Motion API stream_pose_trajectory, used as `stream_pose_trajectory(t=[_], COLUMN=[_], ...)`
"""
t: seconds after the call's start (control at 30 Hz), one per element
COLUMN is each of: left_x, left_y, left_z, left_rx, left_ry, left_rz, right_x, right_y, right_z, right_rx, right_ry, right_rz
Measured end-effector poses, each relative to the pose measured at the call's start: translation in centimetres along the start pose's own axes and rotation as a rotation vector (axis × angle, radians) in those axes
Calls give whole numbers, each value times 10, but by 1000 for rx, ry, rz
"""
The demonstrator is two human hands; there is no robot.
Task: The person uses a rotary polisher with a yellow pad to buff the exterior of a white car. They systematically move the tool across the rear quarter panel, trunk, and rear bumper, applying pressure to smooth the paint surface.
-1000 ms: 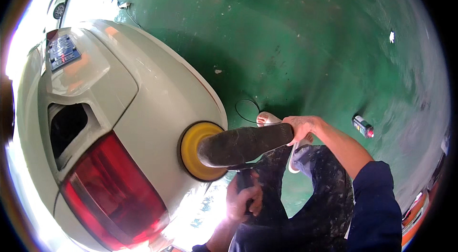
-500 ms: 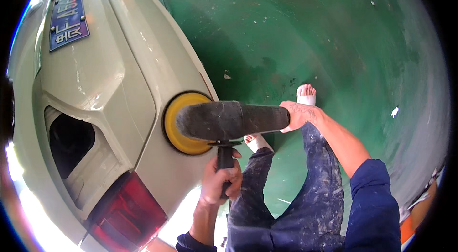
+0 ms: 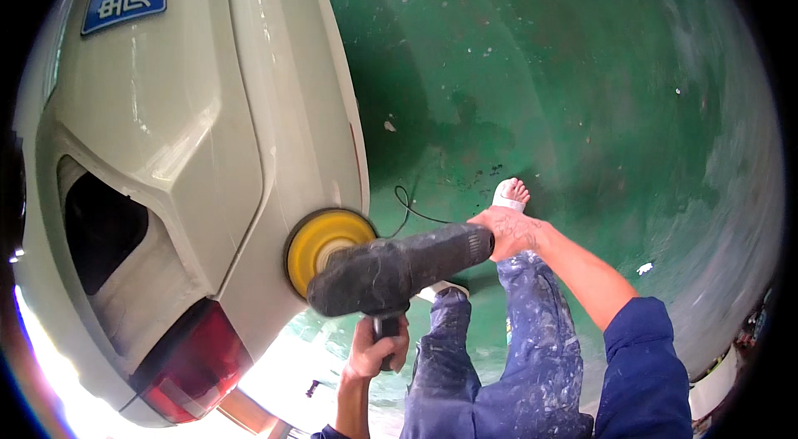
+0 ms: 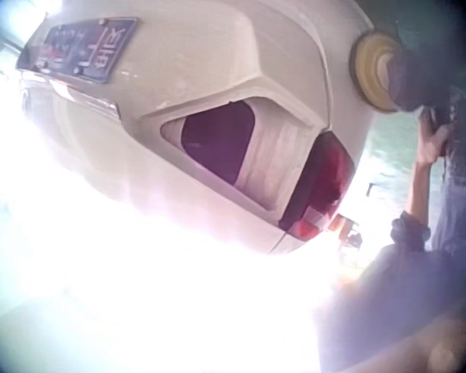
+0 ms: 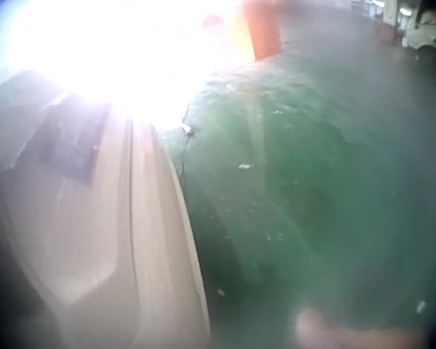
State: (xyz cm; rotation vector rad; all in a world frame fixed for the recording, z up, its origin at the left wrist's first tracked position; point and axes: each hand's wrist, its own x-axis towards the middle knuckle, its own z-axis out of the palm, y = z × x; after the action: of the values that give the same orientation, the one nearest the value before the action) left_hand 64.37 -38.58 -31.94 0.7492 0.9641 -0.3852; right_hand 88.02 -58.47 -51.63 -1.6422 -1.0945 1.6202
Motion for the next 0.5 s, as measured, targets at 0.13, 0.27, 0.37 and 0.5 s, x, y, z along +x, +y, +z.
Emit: stream_pose_trajectory(t=[0.13,0.27,0.37,0.5], left_x=[-10,19,50,87], left_y=[-11,14,60,113], left_z=[0,15,29,42], left_rx=[-56,-27,-12,-23], left_ry=[32,36,46,-26], left_rz=[-6,39,96,152], right_x=[-7,-4,-1,-8], right_y=[-16,-37,-60,-64], right_z=[2,-65,-122,-170], right_rx=[-125,-108,-107,-172], right_ry=[133,107,149,232], right_rz=[-33,7,1,116])
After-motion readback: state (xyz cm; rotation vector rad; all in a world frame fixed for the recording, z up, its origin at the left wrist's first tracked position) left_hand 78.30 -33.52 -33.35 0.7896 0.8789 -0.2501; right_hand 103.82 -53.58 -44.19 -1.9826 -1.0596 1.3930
